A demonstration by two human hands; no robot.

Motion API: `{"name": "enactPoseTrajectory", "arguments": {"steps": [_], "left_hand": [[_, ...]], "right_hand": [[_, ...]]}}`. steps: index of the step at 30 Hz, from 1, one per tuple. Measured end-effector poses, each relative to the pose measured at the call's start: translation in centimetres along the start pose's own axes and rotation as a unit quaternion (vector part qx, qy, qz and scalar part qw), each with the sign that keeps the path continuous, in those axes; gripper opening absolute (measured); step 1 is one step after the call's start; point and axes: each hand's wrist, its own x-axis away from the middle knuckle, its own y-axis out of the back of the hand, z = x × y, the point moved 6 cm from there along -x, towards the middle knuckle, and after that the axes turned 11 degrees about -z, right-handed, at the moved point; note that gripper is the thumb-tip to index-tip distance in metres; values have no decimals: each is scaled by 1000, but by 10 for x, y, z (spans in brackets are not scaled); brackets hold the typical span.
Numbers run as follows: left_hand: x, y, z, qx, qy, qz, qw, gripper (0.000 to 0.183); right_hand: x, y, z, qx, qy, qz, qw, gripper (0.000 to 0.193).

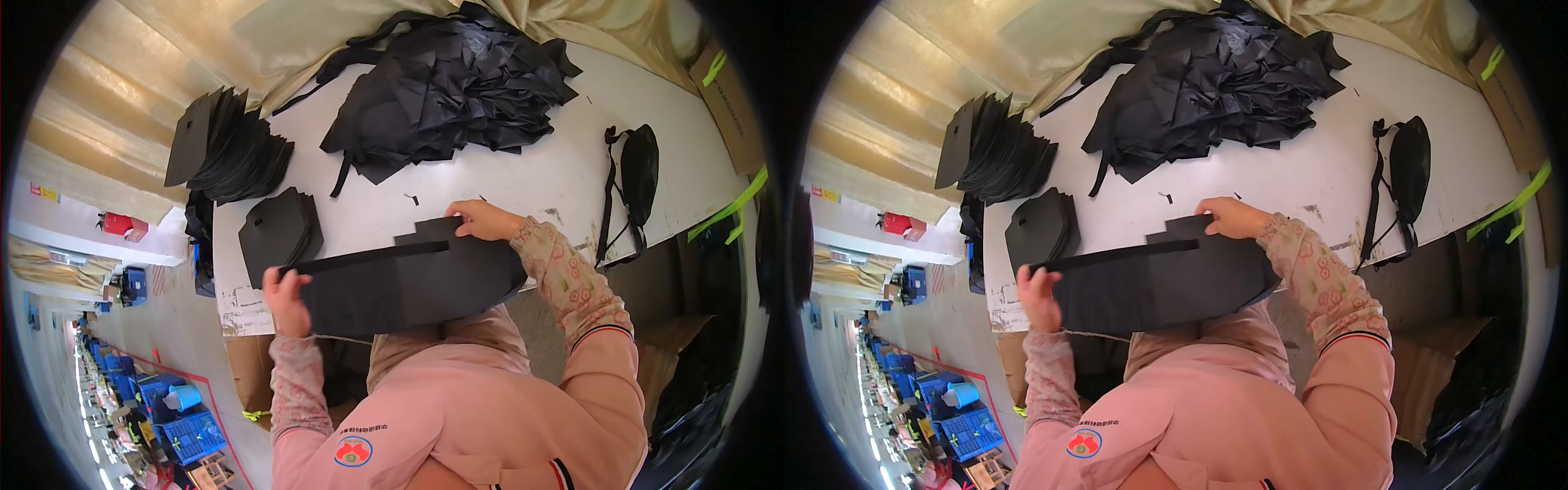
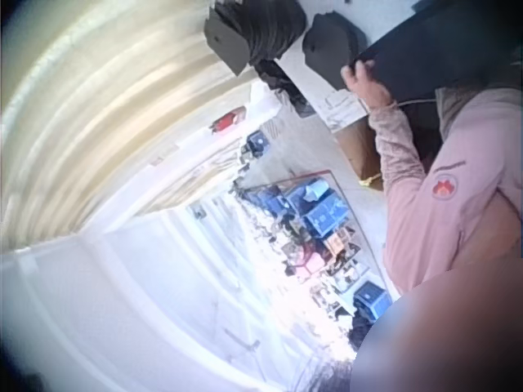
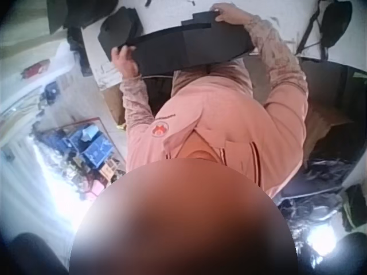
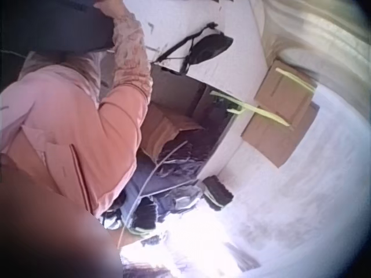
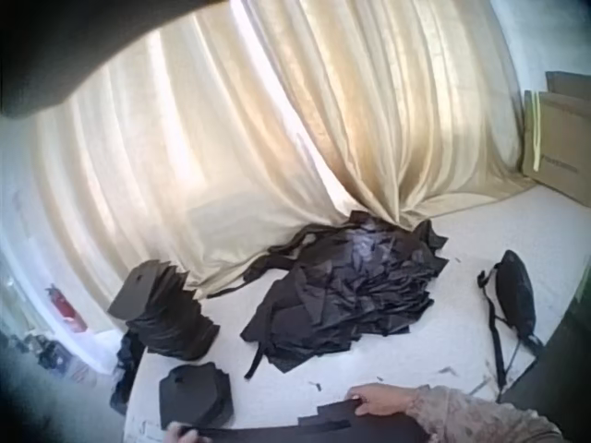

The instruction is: Inspecting and handling black fabric pieces at a workstation in a factory environment.

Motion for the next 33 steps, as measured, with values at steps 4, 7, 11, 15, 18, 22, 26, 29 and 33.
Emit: {"name": "enactPoseTrajectory", "arguments": {"steps": [4, 7, 11, 15, 18, 22, 26, 29, 33], "left_hand": [[-31, 110, 8, -24, 63, -116, 991, 12], [-54, 164, 27, -301, -60, -138, 942, 23], [-24, 0, -3, -456, -363, 55, 810, 43], [12, -147, 42, -287, -214, 421, 833, 47], [23, -213, 80, -294, -69, 540, 786, 49], [42, -229, 121, -297, 125, 694, 644, 50], [50, -236, 126, -221, 194, 690, 661, 53], [54, -235, 130, -181, 208, 687, 672, 55], [54, -230, 139, -233, 220, 697, 642, 55]], "right_hand": [[19, 16, -31, 19, -13, -12, 1000, 38], [22, 17, -19, 28, 2, -21, 999, 40], [33, 23, 1, 51, -6, -27, 998, 47], [43, 18, 32, 75, 124, -53, 988, 64], [48, 16, 50, 114, 133, -59, 983, 68], [55, 14, 63, 142, 123, -66, 980, 69], [61, 13, 60, 164, 108, -94, 976, 71], [62, 9, 58, 182, 103, -104, 972, 70], [62, 2, 57, 222, 101, -119, 963, 70]]}}
